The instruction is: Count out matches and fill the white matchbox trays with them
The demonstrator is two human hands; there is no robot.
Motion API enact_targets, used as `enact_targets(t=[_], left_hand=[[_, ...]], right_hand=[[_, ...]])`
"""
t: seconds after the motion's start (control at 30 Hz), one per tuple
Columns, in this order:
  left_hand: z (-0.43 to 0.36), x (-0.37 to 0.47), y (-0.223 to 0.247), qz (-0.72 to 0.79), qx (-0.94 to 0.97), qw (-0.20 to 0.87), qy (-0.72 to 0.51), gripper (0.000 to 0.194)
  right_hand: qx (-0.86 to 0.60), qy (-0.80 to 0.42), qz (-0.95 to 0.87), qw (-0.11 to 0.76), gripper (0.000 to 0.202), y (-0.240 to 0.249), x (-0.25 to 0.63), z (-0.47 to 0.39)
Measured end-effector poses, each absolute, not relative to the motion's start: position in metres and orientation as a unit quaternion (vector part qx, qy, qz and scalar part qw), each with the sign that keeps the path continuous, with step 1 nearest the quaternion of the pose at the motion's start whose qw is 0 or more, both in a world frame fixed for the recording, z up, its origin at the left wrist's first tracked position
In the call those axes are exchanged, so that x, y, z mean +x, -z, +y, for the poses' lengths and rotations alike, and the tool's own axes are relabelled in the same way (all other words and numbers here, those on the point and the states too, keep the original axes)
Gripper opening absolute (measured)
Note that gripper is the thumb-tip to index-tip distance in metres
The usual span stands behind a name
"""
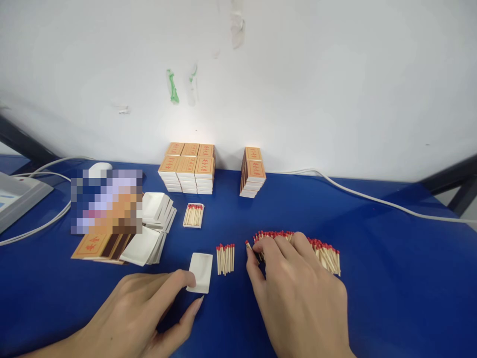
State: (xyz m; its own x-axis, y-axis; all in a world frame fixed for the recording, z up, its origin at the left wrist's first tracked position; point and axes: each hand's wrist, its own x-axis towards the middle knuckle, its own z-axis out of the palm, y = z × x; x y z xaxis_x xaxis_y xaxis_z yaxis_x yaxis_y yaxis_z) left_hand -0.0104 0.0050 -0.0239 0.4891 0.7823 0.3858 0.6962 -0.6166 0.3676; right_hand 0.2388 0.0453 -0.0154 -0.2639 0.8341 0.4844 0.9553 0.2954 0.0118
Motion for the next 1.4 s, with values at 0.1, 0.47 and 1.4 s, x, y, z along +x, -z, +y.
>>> enact_targets(t=[0.1, 0.47, 1.4], left_hand=[[0.005, -0.009, 0.024, 0.429, 0.859, 0.078, -0.269, 0.012], [0.005, -0.009, 0.022, 0.427, 0.86, 0.073, -0.269, 0.009], [0.004, -0.01, 0.025, 0.434, 0.856, 0.087, -0.267, 0.009]], right_hand=[[-0.571, 0.144, -0.782, 0.203, 0.039, 0.015, 0.238, 0.043], [-0.577, 0.075, -0.775, 0.245, 0.033, 0.009, 0.233, 0.045], [-0.598, -0.071, -0.745, 0.287, 0.029, 0.011, 0.214, 0.047]])
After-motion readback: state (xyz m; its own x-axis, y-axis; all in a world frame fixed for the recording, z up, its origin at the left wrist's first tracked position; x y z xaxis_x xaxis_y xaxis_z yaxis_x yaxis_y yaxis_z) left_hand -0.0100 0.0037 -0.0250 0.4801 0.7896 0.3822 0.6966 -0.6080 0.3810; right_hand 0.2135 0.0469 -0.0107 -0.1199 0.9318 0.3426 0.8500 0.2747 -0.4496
